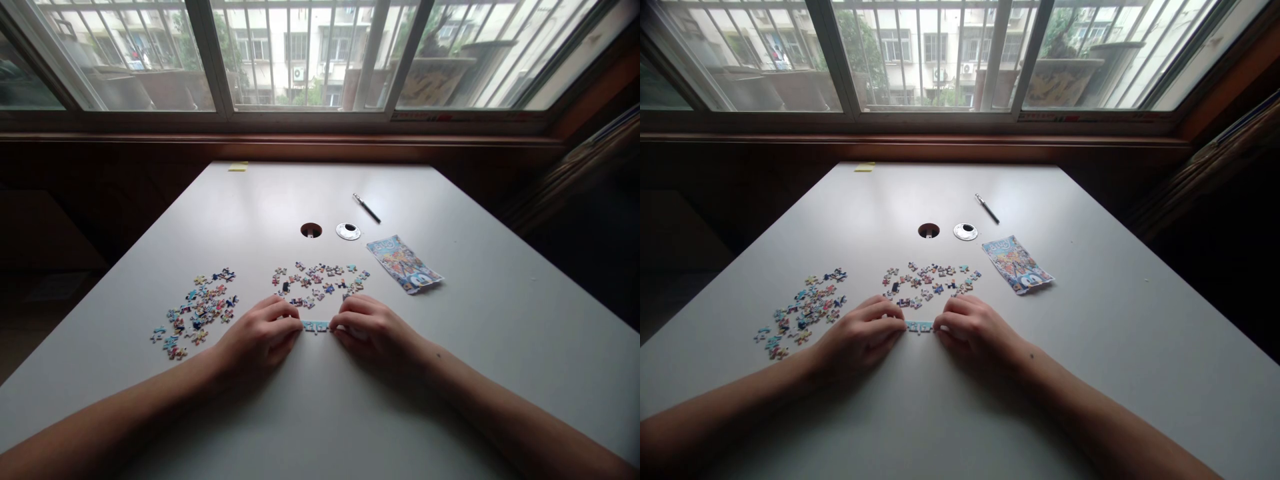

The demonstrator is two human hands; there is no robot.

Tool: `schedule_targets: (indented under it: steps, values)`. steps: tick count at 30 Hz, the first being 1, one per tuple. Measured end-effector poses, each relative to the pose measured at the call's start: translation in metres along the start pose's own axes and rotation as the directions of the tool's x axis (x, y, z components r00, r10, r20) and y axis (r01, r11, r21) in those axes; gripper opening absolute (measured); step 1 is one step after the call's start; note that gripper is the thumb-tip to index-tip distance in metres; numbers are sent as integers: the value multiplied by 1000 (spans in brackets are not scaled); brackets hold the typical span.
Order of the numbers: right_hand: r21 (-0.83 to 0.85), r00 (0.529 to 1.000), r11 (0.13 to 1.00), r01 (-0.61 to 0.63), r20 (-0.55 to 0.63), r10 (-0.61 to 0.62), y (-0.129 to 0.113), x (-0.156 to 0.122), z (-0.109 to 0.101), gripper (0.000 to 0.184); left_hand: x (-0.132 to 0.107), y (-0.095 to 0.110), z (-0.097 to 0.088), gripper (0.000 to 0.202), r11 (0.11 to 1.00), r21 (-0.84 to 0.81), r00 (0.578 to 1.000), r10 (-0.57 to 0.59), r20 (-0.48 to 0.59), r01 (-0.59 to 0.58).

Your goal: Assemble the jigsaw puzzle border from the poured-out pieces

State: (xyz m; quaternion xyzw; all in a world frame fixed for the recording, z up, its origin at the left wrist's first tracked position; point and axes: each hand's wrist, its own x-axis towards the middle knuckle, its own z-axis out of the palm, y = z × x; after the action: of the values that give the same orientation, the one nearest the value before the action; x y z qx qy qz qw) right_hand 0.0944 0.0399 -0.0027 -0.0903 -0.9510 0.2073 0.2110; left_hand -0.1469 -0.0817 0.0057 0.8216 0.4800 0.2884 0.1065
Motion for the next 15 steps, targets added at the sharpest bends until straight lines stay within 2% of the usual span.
schedule_targets:
  steps: [7,15]
  values:
    - [-14,1000,1000,14,-6,-14,-1,0,0,13,-2,-1,2,16,1000,-17,1000,3,14,-3]
    - [-101,998,994,44,53,-39,-2,1,0,15,-2,0,2,17,1000,-14,999,15,31,-15]
